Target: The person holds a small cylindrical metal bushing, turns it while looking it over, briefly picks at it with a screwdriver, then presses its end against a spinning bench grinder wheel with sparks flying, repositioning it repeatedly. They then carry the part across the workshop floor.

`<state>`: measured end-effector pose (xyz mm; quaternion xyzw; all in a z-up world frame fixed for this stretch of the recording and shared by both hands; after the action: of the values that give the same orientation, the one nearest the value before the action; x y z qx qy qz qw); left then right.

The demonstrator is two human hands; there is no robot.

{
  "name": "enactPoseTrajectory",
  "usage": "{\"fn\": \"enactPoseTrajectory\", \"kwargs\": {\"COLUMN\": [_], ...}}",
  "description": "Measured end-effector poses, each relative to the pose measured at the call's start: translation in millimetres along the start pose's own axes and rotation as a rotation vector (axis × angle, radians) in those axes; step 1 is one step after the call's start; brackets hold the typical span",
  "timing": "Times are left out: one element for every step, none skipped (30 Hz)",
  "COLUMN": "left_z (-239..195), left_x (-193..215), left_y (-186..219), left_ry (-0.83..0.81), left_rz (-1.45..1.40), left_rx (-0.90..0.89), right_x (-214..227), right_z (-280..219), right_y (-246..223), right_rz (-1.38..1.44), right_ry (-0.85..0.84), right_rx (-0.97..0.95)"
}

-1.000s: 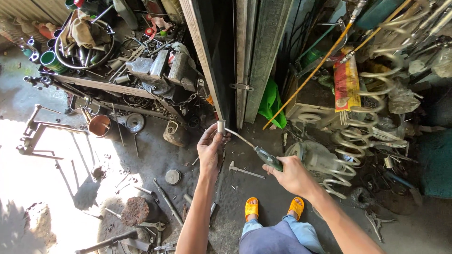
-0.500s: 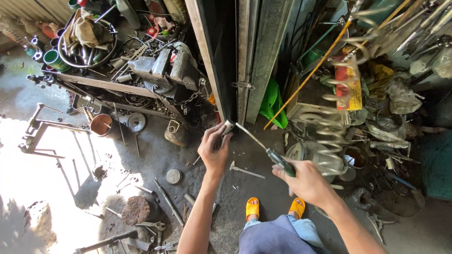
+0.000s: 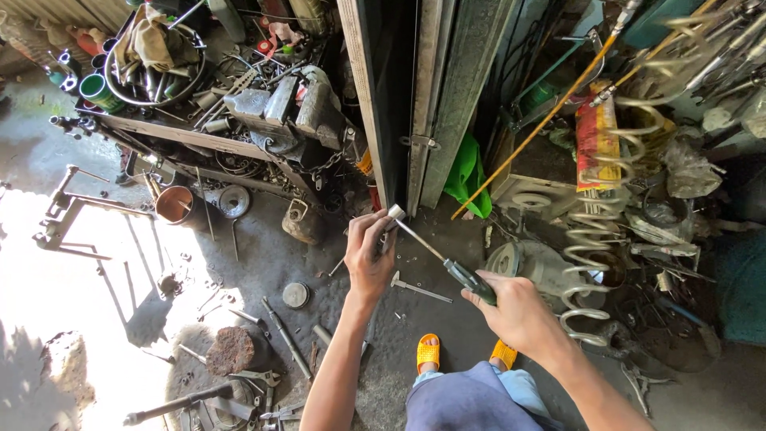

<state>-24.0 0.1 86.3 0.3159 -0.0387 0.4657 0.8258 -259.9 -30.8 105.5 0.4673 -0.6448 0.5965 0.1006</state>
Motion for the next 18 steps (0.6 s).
{"fn": "enactPoseTrajectory", "kwargs": {"left_z": [-1.2,-2.7,-4.2,-4.8,-5.5,-5.6,-6.4,-7.1,-7.8,-7.0,-6.3,-5.9,-6.8,-7.4,-8.1,-8.6,-9.2,-9.8], "left_x": [-1.2,-2.0,-2.7,-2.1,-2.4,-2.9,-2.7,-3.8,-5.0,-4.5,-4.8,-4.9,-5.5,-6.6,-7.7,-7.8,-7.8,-8.0], "left_y": [-1.7,-3.0,-4.2,-4.9,-5.2,-5.4,-6.0,-6.7,-7.3,-6.7,-6.3,-5.9,-6.2,-7.2,-8.1,-7.9,-8.1,-8.3], "left_ry": [0.000,-0.005,-0.009,-0.010,-0.024,-0.038,-0.039,-0.059,-0.079,-0.081,-0.099,-0.116,-0.118,-0.132,-0.146,-0.148,-0.149,-0.149], "left_rz": [-0.001,0.002,0.006,0.006,0.006,0.005,0.004,0.008,0.012,0.009,0.011,0.014,0.011,0.010,0.008,0.006,-0.002,-0.009], "left_rx": [0.001,0.000,-0.001,0.001,-0.002,-0.006,-0.006,-0.009,-0.012,-0.013,-0.009,-0.005,-0.004,0.003,0.010,0.010,0.016,0.023], "right_x": [2.4,3.2,3.9,1.7,0.8,0.3,-0.8,-1.7,-2.5,-3.5,-3.9,-4.5,-4.5,-4.3,-4.1,-0.8,1.7,4.5], "right_z": [-0.4,-0.7,-1.5,-0.8,0.0,0.6,1.2,1.8,2.4,2.4,2.2,1.9,1.6,1.6,1.6,1.0,0.5,0.1], "right_y": [-4.6,-5.3,-6.0,-1.9,0.7,3.2,5.3,6.0,6.8,8.6,9.5,10.5,10.7,10.2,9.6,4.8,0.6,-3.5], "right_rz": [-0.001,-0.009,-0.018,-0.018,-0.020,-0.020,-0.020,-0.029,-0.039,-0.038,-0.047,-0.057,-0.056,-0.058,-0.059,-0.059,-0.063,-0.069], "right_ry": [0.000,-0.033,-0.065,-0.067,-0.044,-0.020,-0.020,-0.015,-0.010,-0.008,0.005,0.017,0.018,0.027,0.036,0.037,0.025,0.014], "right_rx": [-0.001,-0.086,-0.171,-0.172,-0.139,-0.106,-0.108,-0.077,-0.046,-0.050,-0.036,-0.022,-0.025,-0.017,-0.010,-0.013,-0.029,-0.046]}}
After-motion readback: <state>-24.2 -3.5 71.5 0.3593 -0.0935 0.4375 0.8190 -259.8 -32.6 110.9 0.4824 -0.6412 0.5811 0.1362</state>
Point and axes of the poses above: each hand's wrist, its own z-axis towards the middle knuckle, its own x-axis out of the back of the hand, y = z × x, the point moved 5 cm from there along z, towards the middle knuckle, and after that the axes turned 7 degrees about -x, right-handed, at the moved point
